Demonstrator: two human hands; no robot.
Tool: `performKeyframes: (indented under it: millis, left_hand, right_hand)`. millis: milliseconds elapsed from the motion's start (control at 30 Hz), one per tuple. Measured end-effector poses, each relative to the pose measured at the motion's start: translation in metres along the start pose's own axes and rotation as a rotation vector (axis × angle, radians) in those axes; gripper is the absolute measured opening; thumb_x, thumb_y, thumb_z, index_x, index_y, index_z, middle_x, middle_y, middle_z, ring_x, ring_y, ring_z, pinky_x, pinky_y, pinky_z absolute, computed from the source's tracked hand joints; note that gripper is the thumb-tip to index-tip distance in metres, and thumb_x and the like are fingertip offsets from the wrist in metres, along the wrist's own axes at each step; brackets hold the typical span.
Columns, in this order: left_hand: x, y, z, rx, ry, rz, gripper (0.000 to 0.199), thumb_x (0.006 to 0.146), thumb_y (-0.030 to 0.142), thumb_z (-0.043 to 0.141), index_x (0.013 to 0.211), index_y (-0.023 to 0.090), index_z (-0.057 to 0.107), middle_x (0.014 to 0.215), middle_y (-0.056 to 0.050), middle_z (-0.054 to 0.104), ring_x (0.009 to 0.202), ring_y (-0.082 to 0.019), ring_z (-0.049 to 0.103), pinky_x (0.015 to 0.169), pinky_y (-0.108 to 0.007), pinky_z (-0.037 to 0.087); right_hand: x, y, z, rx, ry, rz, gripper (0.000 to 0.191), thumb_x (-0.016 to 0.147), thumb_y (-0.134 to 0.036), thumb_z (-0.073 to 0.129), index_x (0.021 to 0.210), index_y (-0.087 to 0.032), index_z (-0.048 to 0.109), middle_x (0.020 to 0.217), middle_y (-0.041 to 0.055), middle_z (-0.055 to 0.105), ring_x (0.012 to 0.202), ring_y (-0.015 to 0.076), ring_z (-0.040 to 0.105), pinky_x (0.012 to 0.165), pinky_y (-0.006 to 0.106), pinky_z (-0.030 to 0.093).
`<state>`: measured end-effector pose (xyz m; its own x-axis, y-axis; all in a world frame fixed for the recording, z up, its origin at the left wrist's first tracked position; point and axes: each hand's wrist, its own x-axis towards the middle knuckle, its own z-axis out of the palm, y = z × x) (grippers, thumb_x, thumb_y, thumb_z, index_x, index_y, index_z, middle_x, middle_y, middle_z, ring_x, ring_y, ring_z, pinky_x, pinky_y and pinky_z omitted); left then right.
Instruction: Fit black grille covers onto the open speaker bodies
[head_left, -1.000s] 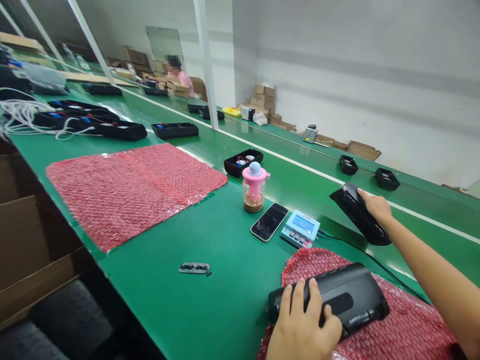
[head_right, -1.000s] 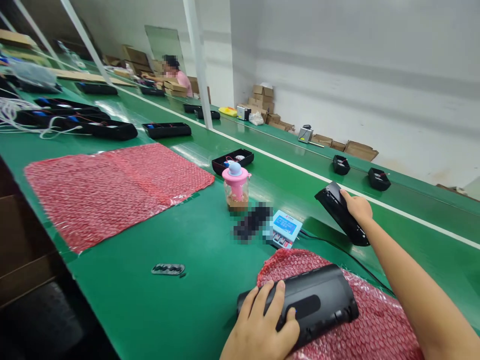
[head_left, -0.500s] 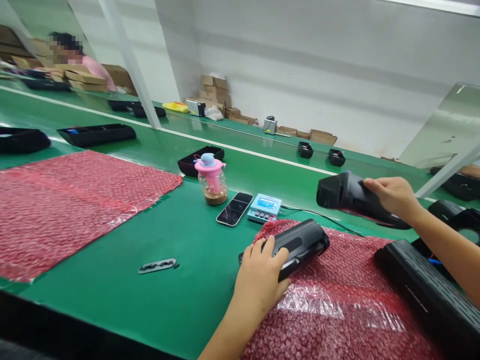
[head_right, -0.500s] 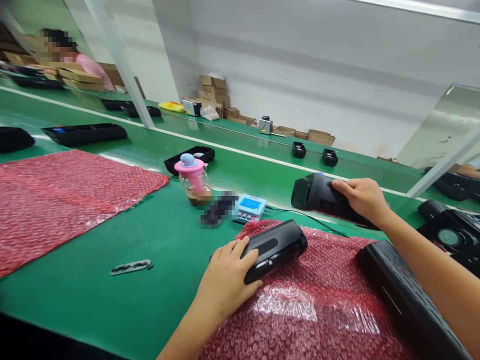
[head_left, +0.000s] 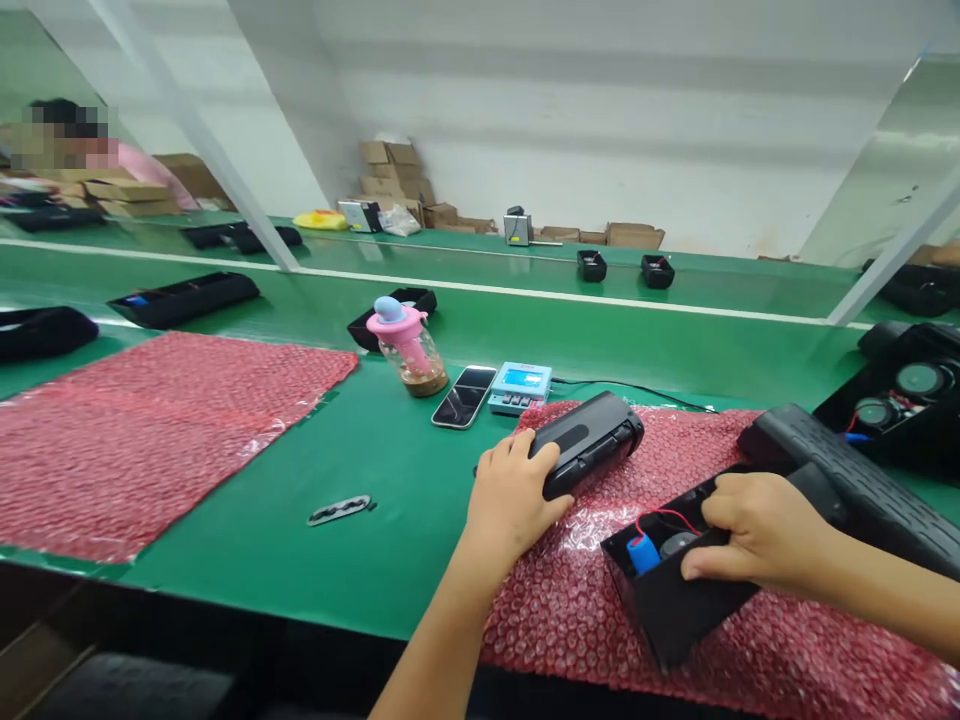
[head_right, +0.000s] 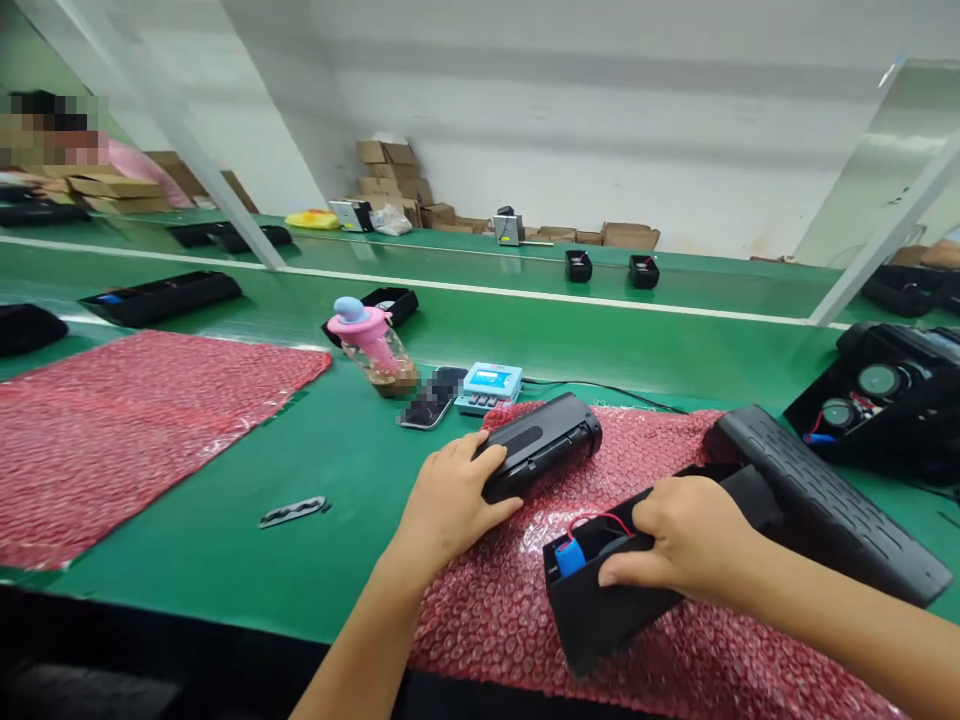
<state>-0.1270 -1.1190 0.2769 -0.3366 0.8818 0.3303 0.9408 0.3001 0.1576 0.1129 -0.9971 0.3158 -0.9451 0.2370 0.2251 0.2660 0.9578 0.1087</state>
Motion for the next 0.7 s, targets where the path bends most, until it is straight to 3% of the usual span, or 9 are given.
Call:
performKeyframes:
  millis: [167, 267, 333, 433, 467, 533, 700]
  left_hand:
    - [0.001, 0.000, 0.001, 0.024, 0.007, 0.010, 0.038, 0.069, 0.037, 0.073, 0.103, 0.022, 0.062, 0.123, -0.014, 0.056, 0.114, -0.033, 0.053, 0.092, -0.046, 0.045]
    - [0.002, 0.000, 0.002, 0.038, 0.005, 0.012, 0.040, 0.070, 0.039, 0.072, 0.104, 0.020, 0.063, 0.125, -0.016, 0.055, 0.112, -0.034, 0.053, 0.091, -0.047, 0.045]
    - [0.003, 0.000, 0.004, 0.047, 0.000, 0.009, 0.042, 0.071, 0.039, 0.071, 0.106, 0.019, 0.063, 0.127, -0.017, 0.054, 0.112, -0.035, 0.054, 0.091, -0.048, 0.045]
    - [0.004, -0.001, 0.005, 0.049, 0.003, 0.010, 0.043, 0.071, 0.038, 0.071, 0.108, 0.018, 0.063, 0.127, -0.017, 0.054, 0.114, -0.035, 0.053, 0.092, -0.048, 0.045]
    - [0.004, -0.002, 0.006, 0.050, 0.008, 0.014, 0.043, 0.071, 0.038, 0.071, 0.108, 0.018, 0.063, 0.126, -0.017, 0.054, 0.113, -0.035, 0.053, 0.092, -0.048, 0.046]
    - [0.005, -0.002, 0.008, 0.054, 0.020, 0.021, 0.042, 0.071, 0.038, 0.071, 0.107, 0.018, 0.064, 0.125, -0.017, 0.055, 0.112, -0.035, 0.054, 0.091, -0.048, 0.046]
    - [0.004, -0.005, 0.011, 0.067, 0.041, 0.035, 0.042, 0.070, 0.038, 0.072, 0.106, 0.019, 0.064, 0.123, -0.018, 0.055, 0.111, -0.034, 0.055, 0.090, -0.047, 0.047]
  right_hand:
    - [0.015, 0.001, 0.013, 0.181, -0.339, 0.207, 0.082, 0.088, -0.076, 0.012, 0.061, -0.015, 0.060, 0.062, 0.0081, 0.061, 0.054, 0.0151, 0.048, 0.052, 0.027, 0.018]
    - [0.022, 0.006, 0.004, 0.435, -0.396, 0.276, 0.078, 0.094, -0.064, 0.005, 0.065, -0.015, 0.058, 0.067, 0.0067, 0.060, 0.058, 0.0147, 0.049, 0.055, 0.026, 0.029]
    - [0.024, 0.011, -0.005, 0.613, -0.474, 0.267, 0.067, 0.096, -0.058, 0.016, 0.068, -0.014, 0.059, 0.071, 0.0057, 0.060, 0.064, 0.0153, 0.051, 0.060, 0.025, 0.036]
    - [0.026, 0.018, -0.018, 0.788, -0.697, 0.208, 0.034, 0.088, -0.039, 0.044, 0.082, -0.013, 0.064, 0.079, 0.0036, 0.063, 0.070, 0.0157, 0.055, 0.063, 0.024, 0.040]
    - [0.026, 0.018, -0.020, 0.777, -0.733, 0.205, 0.025, 0.083, -0.033, 0.052, 0.089, -0.013, 0.065, 0.082, 0.0031, 0.064, 0.072, 0.0159, 0.056, 0.063, 0.023, 0.040]
    - [0.026, 0.016, -0.022, 0.671, -0.719, 0.226, 0.025, 0.074, -0.023, 0.061, 0.097, -0.015, 0.066, 0.088, 0.0026, 0.066, 0.076, 0.0166, 0.058, 0.063, 0.023, 0.039]
    - [0.033, 0.007, -0.017, 0.545, -0.731, 0.391, 0.016, 0.068, -0.021, 0.066, 0.084, -0.020, 0.070, 0.073, -0.0009, 0.065, 0.068, 0.0164, 0.057, 0.057, 0.023, 0.033]
